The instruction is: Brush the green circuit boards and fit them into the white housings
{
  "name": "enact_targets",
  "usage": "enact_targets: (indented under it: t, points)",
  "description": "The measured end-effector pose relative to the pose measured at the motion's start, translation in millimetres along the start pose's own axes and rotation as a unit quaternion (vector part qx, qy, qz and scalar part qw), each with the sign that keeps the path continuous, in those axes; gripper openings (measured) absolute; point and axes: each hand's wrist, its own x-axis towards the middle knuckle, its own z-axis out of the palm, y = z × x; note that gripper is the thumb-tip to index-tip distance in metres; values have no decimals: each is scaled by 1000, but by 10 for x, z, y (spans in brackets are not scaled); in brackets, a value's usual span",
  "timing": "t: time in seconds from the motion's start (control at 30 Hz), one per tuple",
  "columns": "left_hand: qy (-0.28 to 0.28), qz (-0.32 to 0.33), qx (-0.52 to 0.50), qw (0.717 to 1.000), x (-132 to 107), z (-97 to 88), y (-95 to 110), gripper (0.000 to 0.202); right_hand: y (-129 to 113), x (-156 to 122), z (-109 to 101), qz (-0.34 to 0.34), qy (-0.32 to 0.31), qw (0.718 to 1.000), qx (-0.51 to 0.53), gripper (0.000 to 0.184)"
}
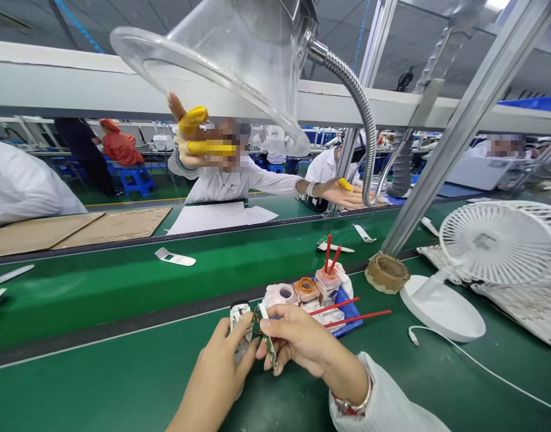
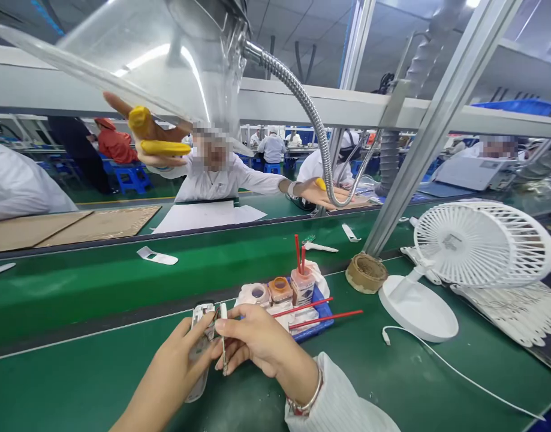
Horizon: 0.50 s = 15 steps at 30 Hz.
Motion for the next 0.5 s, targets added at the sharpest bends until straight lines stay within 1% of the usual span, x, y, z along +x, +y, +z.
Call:
enact_targets:
  t: [0.1, 0.2, 0.33, 0.43, 0.5]
  points:
    - [36, -1, -12, 999, 3, 28, -15, 41, 27, 5, 57, -3, 9, 1000, 1, 58]
    - [57, 1, -35, 998, 13, -30, -22, 38, 67, 8, 114, -14, 18, 1000, -2, 60]
    - [68, 0, -99, 993, 36, -115, -53, 33, 195, 49, 180, -51, 39, 998, -23, 63]
    - [70, -2, -145, 987, 53, -104, -111, 30, 331, 119, 209, -91, 64, 993, -45, 67]
    - [61, 1, -162, 985, 60, -75, -158, 31, 396, 162, 219, -104, 79, 989, -66, 70]
